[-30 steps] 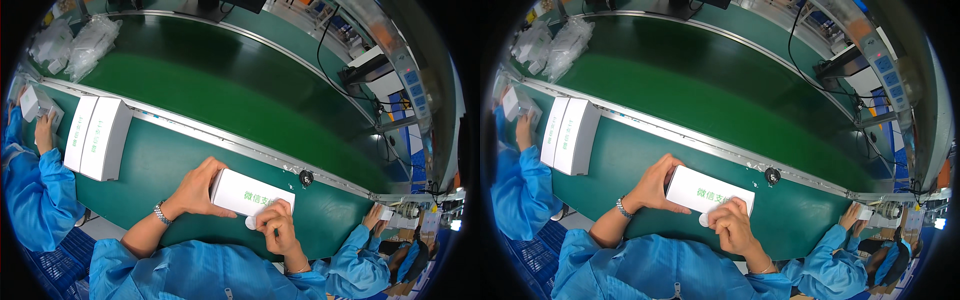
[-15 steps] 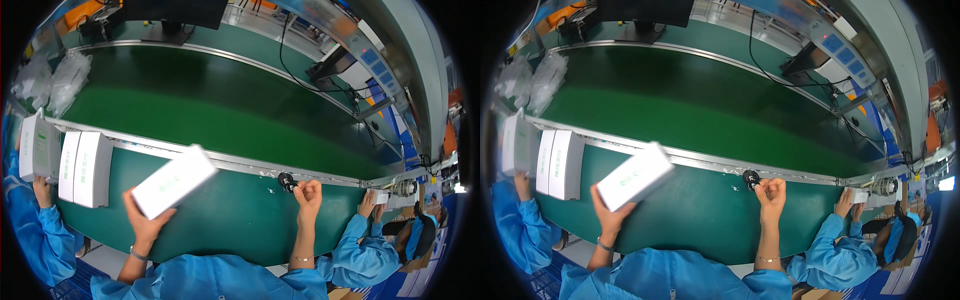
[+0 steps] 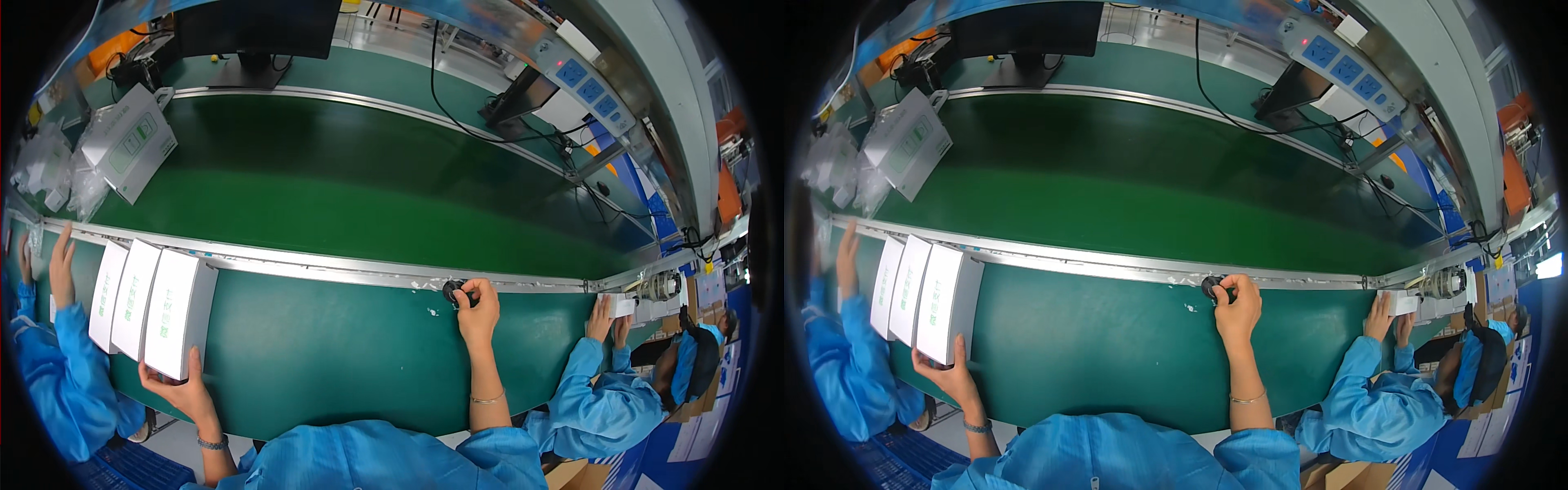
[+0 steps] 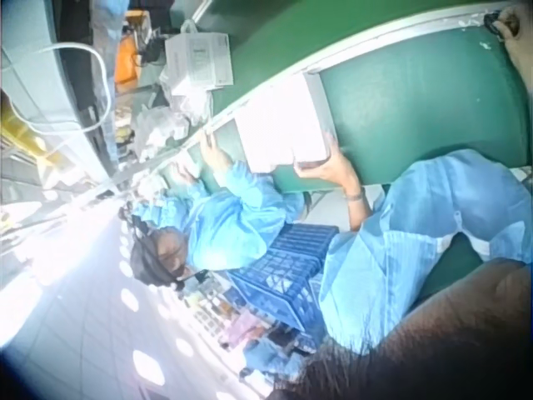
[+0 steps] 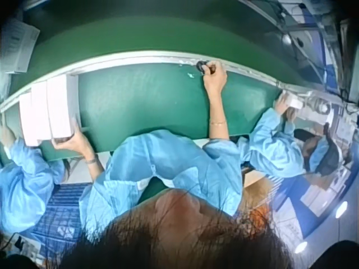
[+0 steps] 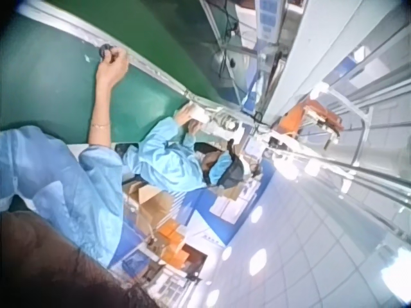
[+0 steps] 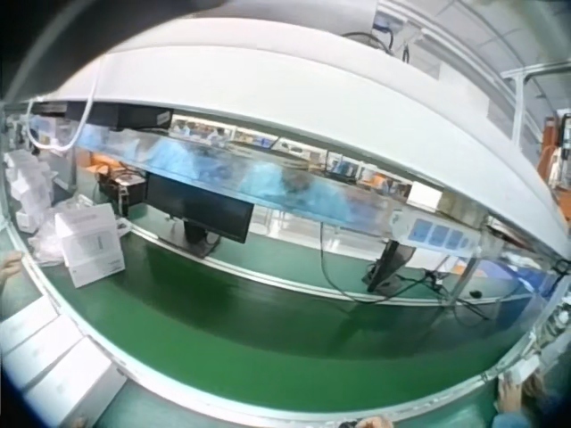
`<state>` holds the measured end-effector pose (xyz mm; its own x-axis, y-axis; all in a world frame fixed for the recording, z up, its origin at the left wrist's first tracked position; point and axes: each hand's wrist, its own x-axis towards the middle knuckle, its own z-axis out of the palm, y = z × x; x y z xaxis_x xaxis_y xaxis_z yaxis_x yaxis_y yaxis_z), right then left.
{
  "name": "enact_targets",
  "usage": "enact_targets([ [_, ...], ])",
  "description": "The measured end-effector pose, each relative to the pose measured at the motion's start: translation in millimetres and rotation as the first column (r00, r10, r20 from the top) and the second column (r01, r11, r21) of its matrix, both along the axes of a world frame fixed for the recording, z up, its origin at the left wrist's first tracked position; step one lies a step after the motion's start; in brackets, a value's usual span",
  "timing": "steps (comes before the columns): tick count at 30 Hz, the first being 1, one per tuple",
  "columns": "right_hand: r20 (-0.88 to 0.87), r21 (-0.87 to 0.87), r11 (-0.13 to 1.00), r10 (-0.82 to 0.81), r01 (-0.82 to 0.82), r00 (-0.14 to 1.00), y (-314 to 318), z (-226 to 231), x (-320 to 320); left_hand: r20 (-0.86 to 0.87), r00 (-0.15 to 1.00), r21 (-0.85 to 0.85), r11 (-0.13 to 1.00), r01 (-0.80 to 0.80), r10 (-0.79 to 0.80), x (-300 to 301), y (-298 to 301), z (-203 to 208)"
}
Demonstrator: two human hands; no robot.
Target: Packing and inspecting white product boxes on an electronics assembly line.
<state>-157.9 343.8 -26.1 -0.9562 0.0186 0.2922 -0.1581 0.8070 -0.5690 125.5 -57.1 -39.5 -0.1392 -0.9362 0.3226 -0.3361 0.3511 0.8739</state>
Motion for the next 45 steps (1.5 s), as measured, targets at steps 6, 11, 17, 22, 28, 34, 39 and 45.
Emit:
enact_targets([
  [6,-0.236,0.216,0.969,-0.065,0.118,0.97,-14,22,10,0.002,0.999,-0.121,0.991,0.054,-0.054,20,24,12],
  [11,-0.29,-0.122,0.951,0.24,-0.285,0.926,-45,75,45,0.012,0.846,-0.363,0.786,0.501,-0.533,15,67,0],
  [17,-0.635,0.133,0.626,0.649,-0.769,0.419,-48,213,124,0.055,0.287,0.056,0.29,0.955,-0.956,-78,141,38],
  [22,-0.642,-0.005,0.76,0.496,-0.649,0.585,-67,265,172,0.197,-0.071,0.078,-0.057,0.995,-0.978,-110,170,38],
  [28,-0.726,-0.038,0.693,0.476,-0.72,0.496,-92,256,144,0.177,-0.018,0.135,0.007,0.991,-0.984,-106,165,26],
  [34,-0.665,-0.021,0.748,0.485,-0.664,0.567,-63,264,155,0.138,-0.062,0.144,-0.042,0.989,-0.988,-112,164,33],
  [39,-0.653,-0.128,0.681,0.489,-0.721,0.578,-71,260,148,0.151,-0.102,0.126,-0.083,0.989,-0.983,-112,161,29],
  [45,-0.719,-0.271,0.76,0.249,-0.591,0.649,-103,238,134,0.167,-0.051,0.157,-0.025,0.987,-0.985,-113,169,26],
])
